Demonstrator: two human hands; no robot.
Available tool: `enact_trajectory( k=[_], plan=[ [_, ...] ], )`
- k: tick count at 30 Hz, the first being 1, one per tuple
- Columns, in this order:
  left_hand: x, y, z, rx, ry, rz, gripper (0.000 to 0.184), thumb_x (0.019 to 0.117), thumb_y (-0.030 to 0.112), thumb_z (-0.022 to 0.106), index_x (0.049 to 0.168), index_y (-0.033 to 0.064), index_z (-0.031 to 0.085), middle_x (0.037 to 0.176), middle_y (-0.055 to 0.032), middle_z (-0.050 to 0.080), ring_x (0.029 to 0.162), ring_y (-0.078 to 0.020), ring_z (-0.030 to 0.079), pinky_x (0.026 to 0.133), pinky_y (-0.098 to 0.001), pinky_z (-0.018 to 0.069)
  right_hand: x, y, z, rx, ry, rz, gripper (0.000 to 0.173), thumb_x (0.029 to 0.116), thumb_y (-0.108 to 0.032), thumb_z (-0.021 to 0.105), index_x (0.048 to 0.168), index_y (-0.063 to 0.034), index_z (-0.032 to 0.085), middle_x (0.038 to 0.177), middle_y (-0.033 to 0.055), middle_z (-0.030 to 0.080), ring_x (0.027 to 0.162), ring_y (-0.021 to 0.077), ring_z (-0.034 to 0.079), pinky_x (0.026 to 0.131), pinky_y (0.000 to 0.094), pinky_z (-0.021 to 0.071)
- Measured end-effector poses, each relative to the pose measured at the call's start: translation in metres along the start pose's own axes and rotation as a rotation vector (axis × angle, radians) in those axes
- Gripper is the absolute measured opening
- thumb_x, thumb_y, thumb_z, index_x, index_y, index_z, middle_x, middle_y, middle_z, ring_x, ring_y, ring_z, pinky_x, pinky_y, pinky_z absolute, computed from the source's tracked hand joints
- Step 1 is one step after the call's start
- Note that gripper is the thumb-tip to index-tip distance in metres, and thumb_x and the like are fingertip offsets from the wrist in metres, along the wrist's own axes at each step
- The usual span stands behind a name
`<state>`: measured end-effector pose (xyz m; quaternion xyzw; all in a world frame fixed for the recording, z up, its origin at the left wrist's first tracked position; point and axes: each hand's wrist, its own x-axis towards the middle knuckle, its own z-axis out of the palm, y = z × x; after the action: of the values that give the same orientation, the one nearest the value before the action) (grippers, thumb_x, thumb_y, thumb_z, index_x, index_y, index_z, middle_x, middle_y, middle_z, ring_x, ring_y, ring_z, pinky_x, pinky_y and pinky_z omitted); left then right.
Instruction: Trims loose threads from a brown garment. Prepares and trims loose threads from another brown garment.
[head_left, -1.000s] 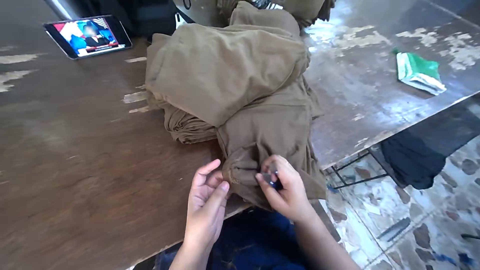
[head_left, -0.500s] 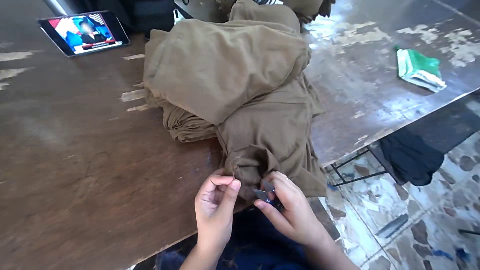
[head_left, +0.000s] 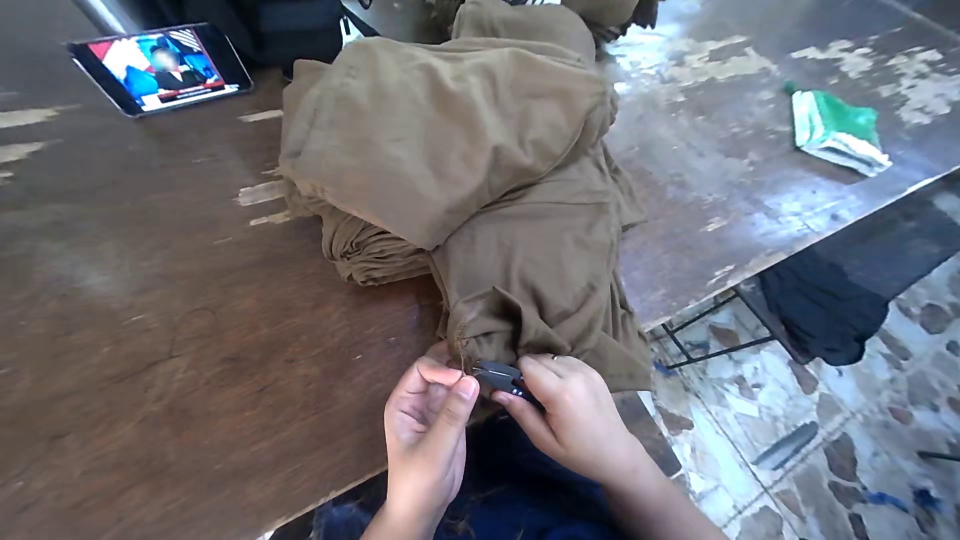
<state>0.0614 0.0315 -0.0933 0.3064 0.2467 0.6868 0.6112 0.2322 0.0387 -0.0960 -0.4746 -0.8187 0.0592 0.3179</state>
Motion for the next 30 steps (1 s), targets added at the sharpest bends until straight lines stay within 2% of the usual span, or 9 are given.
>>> enact_trajectory(
  k=[6, 12, 20, 26, 30],
  plan=[
    [0.0, 0.002, -0.002, 0.054, -0.001, 0.021, 0.006, 0.0916, 0.013, 0.075, 0.096, 0.0102, 0.075, 0.109, -0.0058, 0.074, 0.101, -0.0124, 0.071, 0.088, -0.0299, 0.0603, 0.001, 0.0, 0.002, -0.011, 0.013, -0.003, 0.049, 0.108, -0.045, 0.042, 0.079, -0.0093, 0.059, 0.061, 0.0028, 0.053, 0.055, 0.0163, 0.054, 0.051, 0.0315, 0.0432],
    [-0.001, 0.003, -0.004, 0.111, -0.009, 0.034, 0.007, 0.0906, 0.012, 0.076, 0.098, 0.0102, 0.077, 0.113, -0.0053, 0.074, 0.1, -0.0102, 0.071, 0.087, -0.0269, 0.0605, 0.002, -0.001, 0.004, -0.032, 0.03, -0.007, 0.05, 0.1084, -0.044, 0.04, 0.078, -0.0096, 0.059, 0.06, 0.0035, 0.054, 0.055, 0.0172, 0.056, 0.051, 0.0325, 0.0444],
    [-0.002, 0.005, -0.004, 0.135, -0.019, 0.047, 0.007, 0.0913, 0.009, 0.075, 0.098, 0.0077, 0.077, 0.113, -0.0052, 0.073, 0.101, -0.0077, 0.07, 0.087, -0.0237, 0.059, 0.003, -0.003, 0.007, -0.066, 0.058, -0.015, 0.052, 0.1089, -0.045, 0.036, 0.076, -0.0105, 0.058, 0.059, 0.0031, 0.053, 0.054, 0.0172, 0.056, 0.05, 0.0326, 0.0441],
    [-0.003, 0.004, -0.006, 0.13, -0.052, 0.041, 0.008, 0.0913, 0.007, 0.075, 0.099, 0.0058, 0.077, 0.112, -0.0062, 0.073, 0.098, -0.0077, 0.07, 0.085, -0.0232, 0.0596, 0.007, -0.006, 0.005, -0.011, 0.06, 0.009, 0.049, 0.1069, -0.048, 0.043, 0.079, -0.0098, 0.056, 0.061, 0.0018, 0.049, 0.054, 0.014, 0.051, 0.05, 0.029, 0.041],
    [-0.004, 0.003, -0.006, 0.19, -0.081, 0.051, 0.008, 0.0916, 0.005, 0.074, 0.099, 0.0046, 0.076, 0.11, -0.0053, 0.073, 0.097, -0.0072, 0.07, 0.085, -0.0224, 0.0592, 0.015, -0.009, 0.007, -0.012, 0.06, 0.005, 0.048, 0.1079, -0.042, 0.039, 0.078, -0.0095, 0.057, 0.06, 0.0025, 0.051, 0.053, 0.0149, 0.053, 0.048, 0.0304, 0.0416]
  ],
)
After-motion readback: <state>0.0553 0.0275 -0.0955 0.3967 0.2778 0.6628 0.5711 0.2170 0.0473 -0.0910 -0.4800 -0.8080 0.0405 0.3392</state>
